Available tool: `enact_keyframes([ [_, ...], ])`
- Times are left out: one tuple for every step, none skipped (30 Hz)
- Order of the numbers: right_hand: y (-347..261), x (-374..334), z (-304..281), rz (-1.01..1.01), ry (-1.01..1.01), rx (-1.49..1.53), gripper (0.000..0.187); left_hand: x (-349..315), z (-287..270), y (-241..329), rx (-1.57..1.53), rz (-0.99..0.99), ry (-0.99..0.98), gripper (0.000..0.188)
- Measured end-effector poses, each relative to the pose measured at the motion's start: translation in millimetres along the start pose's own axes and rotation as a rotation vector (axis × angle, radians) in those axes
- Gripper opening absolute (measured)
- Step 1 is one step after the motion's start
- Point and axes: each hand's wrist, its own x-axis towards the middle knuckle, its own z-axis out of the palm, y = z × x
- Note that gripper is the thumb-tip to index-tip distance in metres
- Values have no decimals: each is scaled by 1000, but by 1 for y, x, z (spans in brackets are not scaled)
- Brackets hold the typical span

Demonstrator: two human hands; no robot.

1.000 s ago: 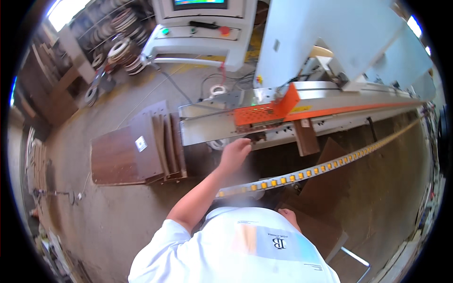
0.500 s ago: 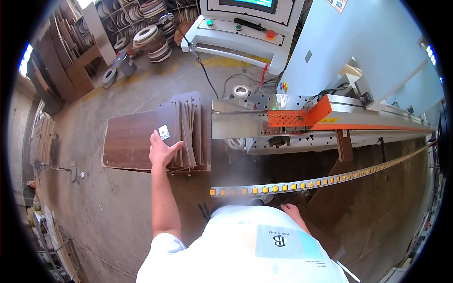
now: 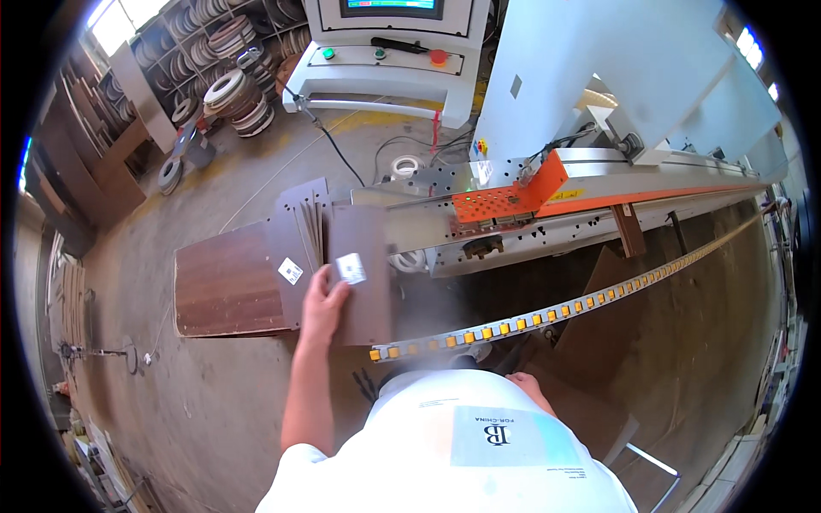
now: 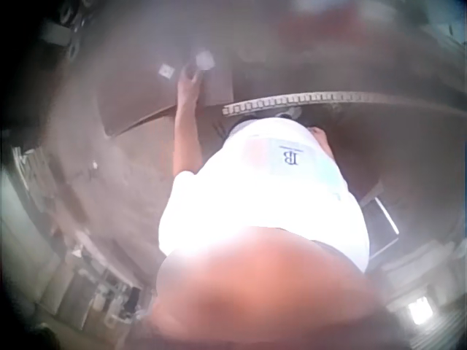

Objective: The person interacts with the control interface of an industrial machine and handles a handheld scanning device. They move several wooden panels from one stack to another and feed the panels one by one into the machine's processing track by hand.

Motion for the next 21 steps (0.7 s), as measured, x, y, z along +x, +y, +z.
enact_keyframes([
  [-4,-3,0,9,-3,-21,33,1,26,-12,-90,37,-46,62],
  [-8,-5,-3,20,0,-44,32,-1,50,-8,-68,-53,-112,63],
  [-13,-6,-6,23,6,-42,32,-3,72,-2,-44,-143,-171,65],
  [-18,-8,-8,13,-10,1,31,-3,92,-3,-78,-174,-177,65],
  [-24,-11,-8,0,-28,43,31,0,112,-14,-110,-203,-179,66],
  [-31,-11,-10,-3,-25,44,31,8,134,-43,-310,-209,-167,67],
  [-35,-12,-10,-6,-15,51,30,24,152,-93,-263,-103,-114,70],
  [-32,-15,-14,2,14,66,29,21,165,-77,-222,-148,-180,72],
  [-29,-19,-17,12,27,72,29,19,179,-61,-179,-192,-244,73],
  [-25,-20,-19,54,27,88,31,16,183,-47,-123,-198,-272,77],
  [-22,-20,-20,97,26,104,32,19,196,-58,-210,-180,-294,76],
  [-18,-20,-21,98,25,107,32,20,201,-57,-201,-214,-294,75],
  [3,-18,-23,72,30,81,34,22,211,-54,-197,-249,-310,75],
  [22,-16,-24,46,28,52,36,24,219,-57,-197,-252,-319,75],
  [34,-15,-25,46,30,52,36,28,224,-61,-178,-240,-286,73],
  [45,-14,-27,77,51,90,37,31,231,-64,-159,-227,-257,72],
  [54,-16,-28,112,69,129,38,32,236,-66,-156,-227,-262,72],
  [62,-18,-33,116,73,133,38,32,242,-68,-175,-225,-253,71],
  [66,-22,-36,116,73,135,38,31,248,-66,-193,-223,-246,70],
  [68,-24,-40,117,74,138,38,31,255,-64,-189,-224,-257,70],
  [71,-27,-43,123,81,145,38,30,263,-62,-210,-234,-258,70],
])
